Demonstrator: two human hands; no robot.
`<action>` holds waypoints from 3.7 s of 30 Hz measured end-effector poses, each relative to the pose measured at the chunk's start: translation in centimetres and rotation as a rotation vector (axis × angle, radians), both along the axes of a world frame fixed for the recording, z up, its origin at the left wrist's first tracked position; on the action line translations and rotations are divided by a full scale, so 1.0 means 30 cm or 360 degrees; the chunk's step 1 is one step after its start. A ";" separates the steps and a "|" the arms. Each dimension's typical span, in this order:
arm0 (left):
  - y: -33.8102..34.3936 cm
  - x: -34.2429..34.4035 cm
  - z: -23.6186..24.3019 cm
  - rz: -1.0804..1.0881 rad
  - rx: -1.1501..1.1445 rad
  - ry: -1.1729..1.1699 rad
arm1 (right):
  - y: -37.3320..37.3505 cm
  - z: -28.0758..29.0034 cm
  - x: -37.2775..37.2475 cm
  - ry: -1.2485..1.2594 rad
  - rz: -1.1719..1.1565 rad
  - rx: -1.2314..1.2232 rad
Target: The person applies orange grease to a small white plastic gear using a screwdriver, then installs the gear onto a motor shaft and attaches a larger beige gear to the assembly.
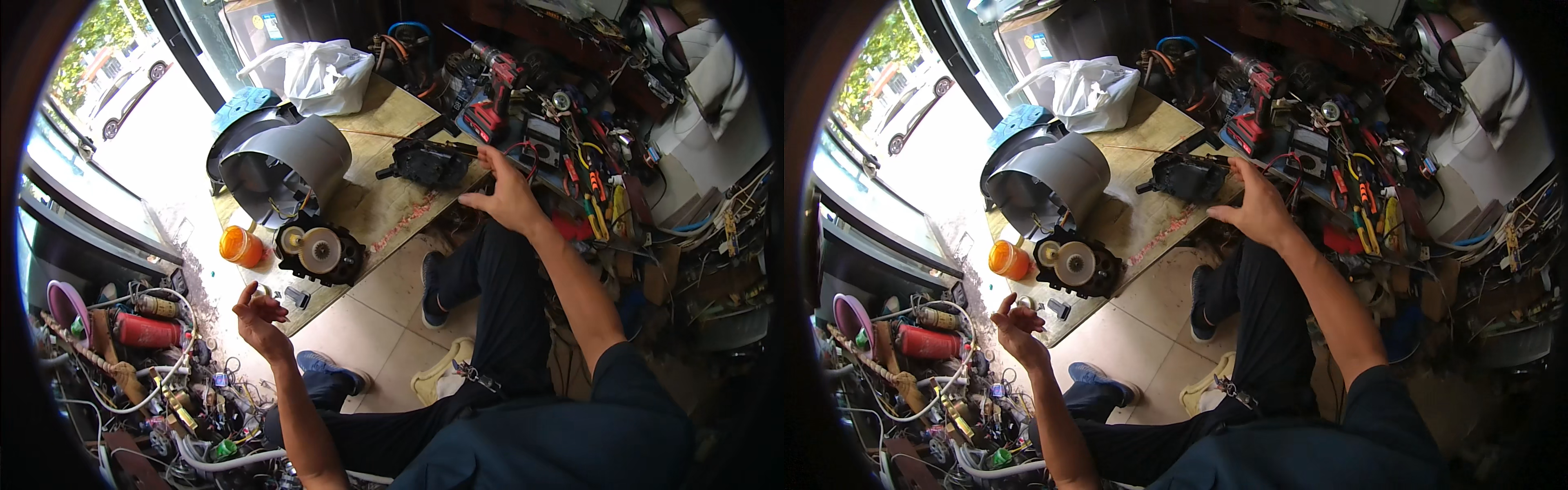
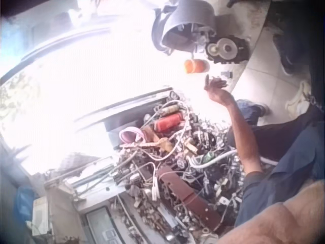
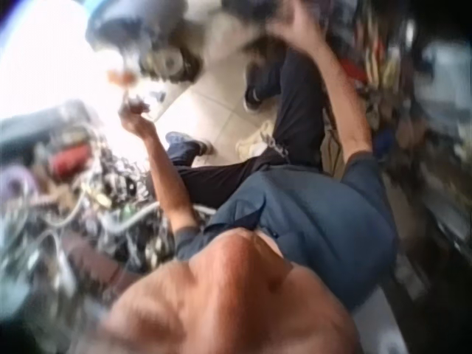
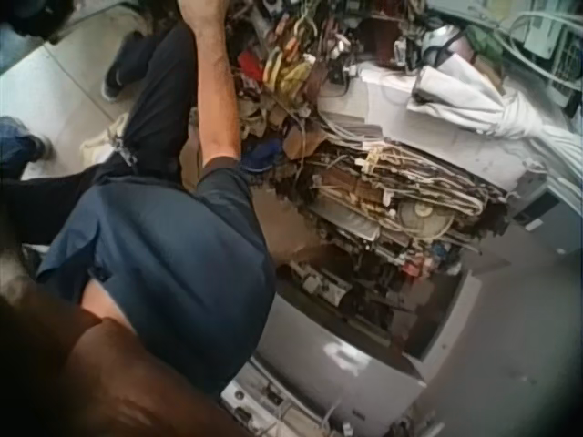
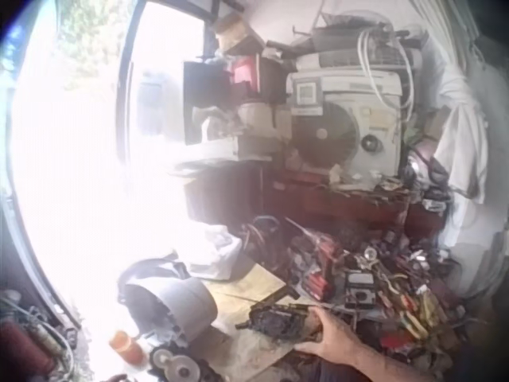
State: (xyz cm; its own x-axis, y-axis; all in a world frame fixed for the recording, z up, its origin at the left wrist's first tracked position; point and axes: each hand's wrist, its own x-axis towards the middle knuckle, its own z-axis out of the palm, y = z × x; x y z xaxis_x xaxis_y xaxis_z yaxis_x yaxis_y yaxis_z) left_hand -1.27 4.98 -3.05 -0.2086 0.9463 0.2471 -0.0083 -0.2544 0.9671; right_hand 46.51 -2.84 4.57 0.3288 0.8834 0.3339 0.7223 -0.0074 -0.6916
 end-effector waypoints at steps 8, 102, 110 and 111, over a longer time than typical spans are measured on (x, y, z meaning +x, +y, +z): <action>-0.093 0.106 -0.027 -0.0276 0.0407 0.0277 | 0.337 -0.013 0.039 -0.0696 0.0210 -0.0652; -0.180 0.290 -0.006 -0.1518 -0.1185 -0.0888 | -0.200 -0.243 -0.530 0.2412 0.1041 -0.0409; -0.147 0.220 0.062 -0.1107 -0.0801 -0.0290 | -0.062 -0.128 -0.514 0.2440 0.1190 -0.0380; -0.135 0.195 0.060 -0.1006 -0.0608 -0.0142 | -0.047 -0.115 -0.513 0.2400 0.1218 -0.0333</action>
